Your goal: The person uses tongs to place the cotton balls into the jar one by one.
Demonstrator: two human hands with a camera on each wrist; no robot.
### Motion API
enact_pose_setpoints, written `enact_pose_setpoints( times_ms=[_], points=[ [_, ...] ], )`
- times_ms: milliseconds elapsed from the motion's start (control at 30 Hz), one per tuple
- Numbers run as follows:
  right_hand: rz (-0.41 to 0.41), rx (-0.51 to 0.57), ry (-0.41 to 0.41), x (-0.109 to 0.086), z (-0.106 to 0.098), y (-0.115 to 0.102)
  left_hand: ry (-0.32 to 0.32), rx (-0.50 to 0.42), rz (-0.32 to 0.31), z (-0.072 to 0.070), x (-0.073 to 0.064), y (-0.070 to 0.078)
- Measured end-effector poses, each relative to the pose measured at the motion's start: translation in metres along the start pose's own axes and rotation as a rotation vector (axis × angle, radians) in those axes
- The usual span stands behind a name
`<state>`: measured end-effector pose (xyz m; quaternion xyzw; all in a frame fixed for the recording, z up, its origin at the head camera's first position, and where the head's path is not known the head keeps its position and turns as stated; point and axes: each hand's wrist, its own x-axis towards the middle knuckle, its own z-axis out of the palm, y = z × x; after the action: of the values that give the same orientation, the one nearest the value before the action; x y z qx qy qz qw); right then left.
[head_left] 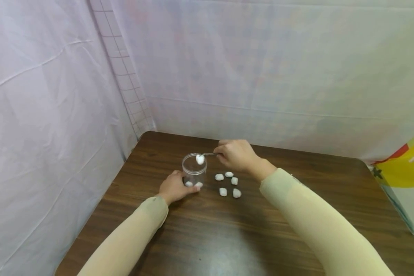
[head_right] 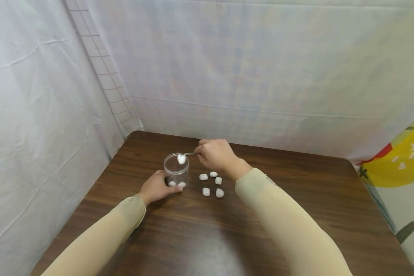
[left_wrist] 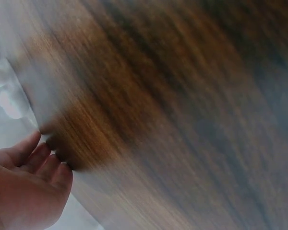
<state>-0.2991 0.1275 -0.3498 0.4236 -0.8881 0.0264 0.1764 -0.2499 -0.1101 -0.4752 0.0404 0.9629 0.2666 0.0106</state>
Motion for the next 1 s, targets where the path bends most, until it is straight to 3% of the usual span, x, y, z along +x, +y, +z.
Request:
enact_pose_setpoints(
  times_ms=[600,1000],
  points=[
    [0.011,-0.019,-0.057,-0.001,0.008,-0.008,-0.01,0.009,0.01,0.001,0.001,0.0],
    [0.008,-0.002,-0.003,-0.018,-0.005,-0.001,-0.006,0.007,-0.003,0.0,-0.001,0.001]
  ],
)
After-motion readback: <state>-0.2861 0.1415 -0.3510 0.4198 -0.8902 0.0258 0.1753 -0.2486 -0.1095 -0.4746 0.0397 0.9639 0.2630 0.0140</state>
